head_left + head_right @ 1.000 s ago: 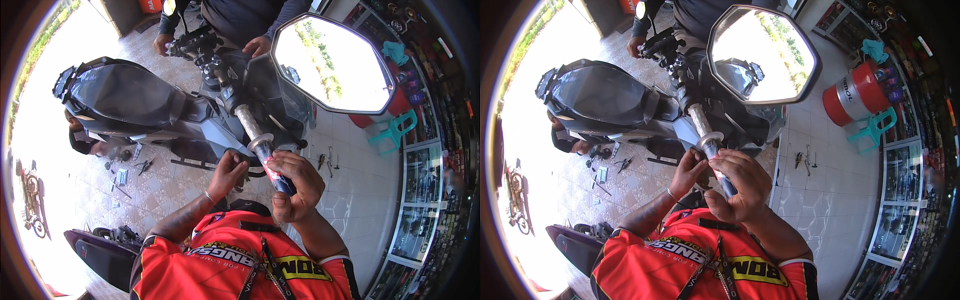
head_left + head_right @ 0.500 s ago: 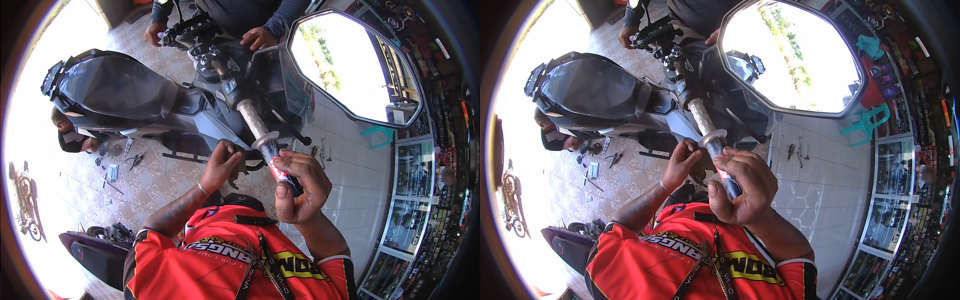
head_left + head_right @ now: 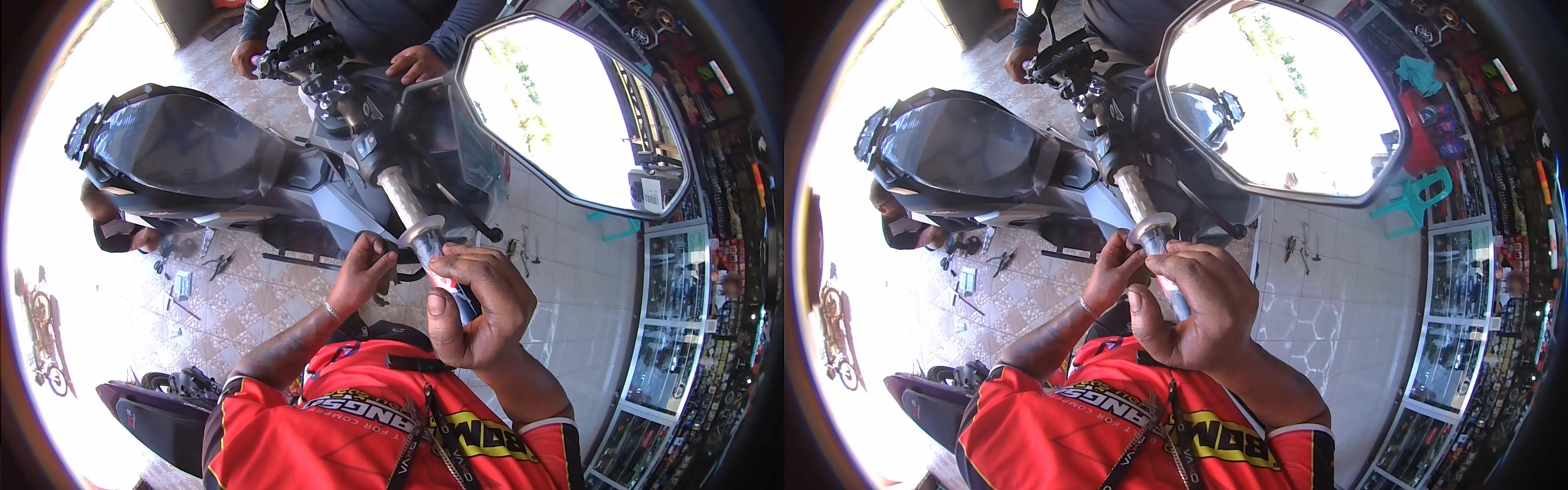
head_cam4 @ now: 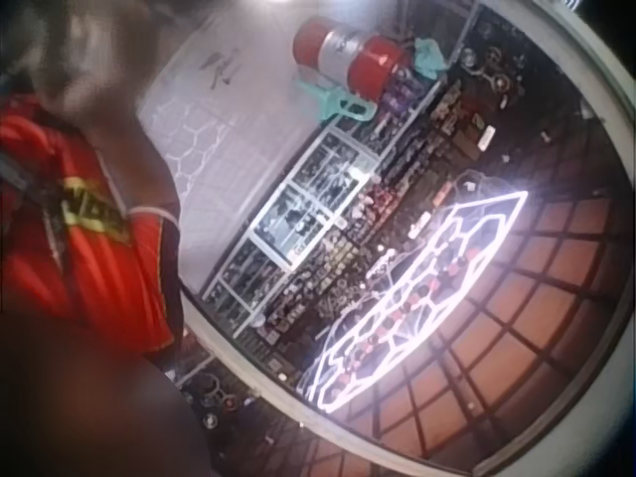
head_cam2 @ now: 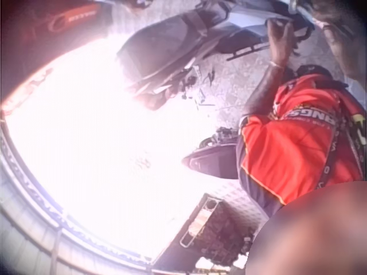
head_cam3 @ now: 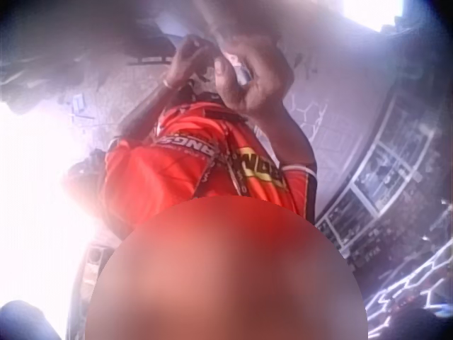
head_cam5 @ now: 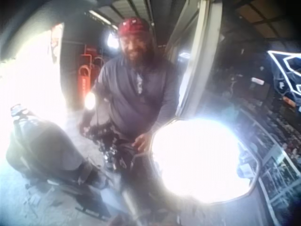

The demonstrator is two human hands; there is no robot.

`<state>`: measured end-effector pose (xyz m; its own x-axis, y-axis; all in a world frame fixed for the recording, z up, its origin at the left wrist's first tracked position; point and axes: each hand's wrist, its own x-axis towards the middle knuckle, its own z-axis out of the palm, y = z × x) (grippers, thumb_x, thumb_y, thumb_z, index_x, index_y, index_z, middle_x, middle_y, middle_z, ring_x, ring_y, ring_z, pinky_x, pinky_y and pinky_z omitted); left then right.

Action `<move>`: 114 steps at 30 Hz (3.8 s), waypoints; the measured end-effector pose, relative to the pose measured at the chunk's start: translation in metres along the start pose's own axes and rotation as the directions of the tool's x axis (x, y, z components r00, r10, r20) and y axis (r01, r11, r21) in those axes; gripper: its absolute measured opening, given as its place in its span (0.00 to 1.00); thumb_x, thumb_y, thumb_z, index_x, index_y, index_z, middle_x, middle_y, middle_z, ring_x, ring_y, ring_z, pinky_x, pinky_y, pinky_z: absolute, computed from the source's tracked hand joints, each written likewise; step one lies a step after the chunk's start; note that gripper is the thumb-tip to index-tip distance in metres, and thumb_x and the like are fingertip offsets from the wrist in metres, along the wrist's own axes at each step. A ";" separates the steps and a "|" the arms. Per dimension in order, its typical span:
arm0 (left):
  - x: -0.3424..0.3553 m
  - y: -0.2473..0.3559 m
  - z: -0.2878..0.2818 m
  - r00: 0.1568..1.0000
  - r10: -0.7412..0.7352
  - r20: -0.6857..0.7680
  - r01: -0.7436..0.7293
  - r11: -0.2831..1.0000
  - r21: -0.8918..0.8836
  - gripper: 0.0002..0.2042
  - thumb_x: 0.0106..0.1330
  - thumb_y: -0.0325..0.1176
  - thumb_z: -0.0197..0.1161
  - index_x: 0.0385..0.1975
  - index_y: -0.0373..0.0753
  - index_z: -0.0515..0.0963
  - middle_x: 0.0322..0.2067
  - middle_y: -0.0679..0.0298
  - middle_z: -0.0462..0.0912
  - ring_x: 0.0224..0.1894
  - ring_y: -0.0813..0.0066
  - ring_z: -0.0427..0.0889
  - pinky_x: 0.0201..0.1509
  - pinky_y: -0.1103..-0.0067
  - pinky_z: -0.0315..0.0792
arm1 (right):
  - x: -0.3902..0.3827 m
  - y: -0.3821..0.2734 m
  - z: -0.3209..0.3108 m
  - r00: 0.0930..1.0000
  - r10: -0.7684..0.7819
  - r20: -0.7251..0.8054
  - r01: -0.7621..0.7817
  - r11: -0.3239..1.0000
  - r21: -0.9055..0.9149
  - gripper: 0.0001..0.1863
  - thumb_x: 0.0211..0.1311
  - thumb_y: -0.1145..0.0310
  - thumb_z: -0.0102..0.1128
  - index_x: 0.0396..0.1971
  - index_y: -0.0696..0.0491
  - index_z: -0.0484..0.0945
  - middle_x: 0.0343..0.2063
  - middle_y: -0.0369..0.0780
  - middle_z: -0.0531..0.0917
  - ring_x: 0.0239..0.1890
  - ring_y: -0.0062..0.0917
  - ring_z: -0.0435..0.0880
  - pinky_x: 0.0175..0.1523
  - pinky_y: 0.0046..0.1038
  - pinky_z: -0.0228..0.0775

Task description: The person applies lubricant to the motorcycle handlebar area, then uses a screwdriver to adjust components near the handlebar. Later, the person kneels and uses a power drill on the rear wheel area while another person works nearby.

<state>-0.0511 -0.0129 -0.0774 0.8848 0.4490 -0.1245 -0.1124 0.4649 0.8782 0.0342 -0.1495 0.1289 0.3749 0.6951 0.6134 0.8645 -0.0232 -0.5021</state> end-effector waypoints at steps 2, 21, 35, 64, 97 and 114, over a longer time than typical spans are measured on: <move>0.001 -0.002 -0.001 1.000 -0.017 -0.012 0.017 1.000 0.015 0.12 0.74 0.27 0.59 0.39 0.44 0.60 0.26 0.71 0.70 0.19 0.87 0.69 0.17 0.84 0.63 | 0.002 0.003 0.004 0.999 -0.041 -0.029 0.042 0.999 0.017 0.17 0.58 0.61 0.62 0.35 0.62 0.82 0.33 0.46 0.86 0.39 0.39 0.88 0.48 0.38 0.82; 0.021 -0.005 -0.001 0.990 -0.138 -0.015 0.138 0.973 0.182 0.22 0.66 0.21 0.60 0.60 0.35 0.67 0.50 0.59 0.81 0.52 0.74 0.81 0.58 0.75 0.75 | 0.003 0.009 0.005 0.999 -0.023 0.027 0.023 1.000 0.000 0.20 0.54 0.60 0.67 0.41 0.60 0.83 0.36 0.45 0.86 0.42 0.40 0.87 0.47 0.35 0.82; 0.023 0.008 0.006 0.993 -0.114 0.021 0.106 0.969 0.225 0.26 0.62 0.25 0.67 0.62 0.35 0.70 0.47 0.63 0.81 0.48 0.78 0.80 0.53 0.77 0.77 | 0.009 0.008 0.008 0.999 -0.010 0.034 0.010 1.000 0.001 0.19 0.52 0.64 0.67 0.42 0.60 0.83 0.35 0.44 0.85 0.41 0.39 0.87 0.47 0.35 0.82; 0.023 0.034 0.017 0.990 -0.141 0.000 0.139 0.974 0.176 0.22 0.69 0.25 0.62 0.60 0.34 0.64 0.49 0.56 0.81 0.51 0.72 0.82 0.53 0.76 0.78 | 0.021 0.017 0.024 1.000 -0.026 0.017 0.026 1.000 -0.006 0.18 0.55 0.62 0.59 0.40 0.59 0.83 0.36 0.43 0.86 0.42 0.38 0.86 0.49 0.35 0.80; 0.038 -0.002 -0.015 0.983 -0.126 0.130 0.115 0.989 0.089 0.12 0.69 0.24 0.64 0.39 0.41 0.64 0.36 0.73 0.68 0.38 0.88 0.68 0.43 0.86 0.68 | 0.004 0.021 0.031 0.982 0.133 -0.137 -0.136 0.991 -0.014 0.50 0.67 0.28 0.22 0.53 0.62 0.75 0.57 0.57 0.71 0.62 0.46 0.71 0.68 0.46 0.62; 0.037 -0.017 -0.021 0.979 -0.189 0.081 0.176 0.974 0.144 0.13 0.68 0.26 0.66 0.38 0.41 0.65 0.31 0.75 0.64 0.32 0.88 0.61 0.35 0.86 0.62 | 0.007 0.019 0.037 0.978 0.126 -0.168 -0.138 0.989 -0.059 0.52 0.67 0.29 0.12 0.54 0.61 0.75 0.60 0.59 0.67 0.67 0.52 0.66 0.70 0.55 0.60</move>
<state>-0.0254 0.0115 -0.1067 0.9236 0.2902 -0.2505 0.1115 0.4218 0.8998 0.0411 -0.1185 0.1015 0.5317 0.5562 0.6387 0.8230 -0.1614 -0.5447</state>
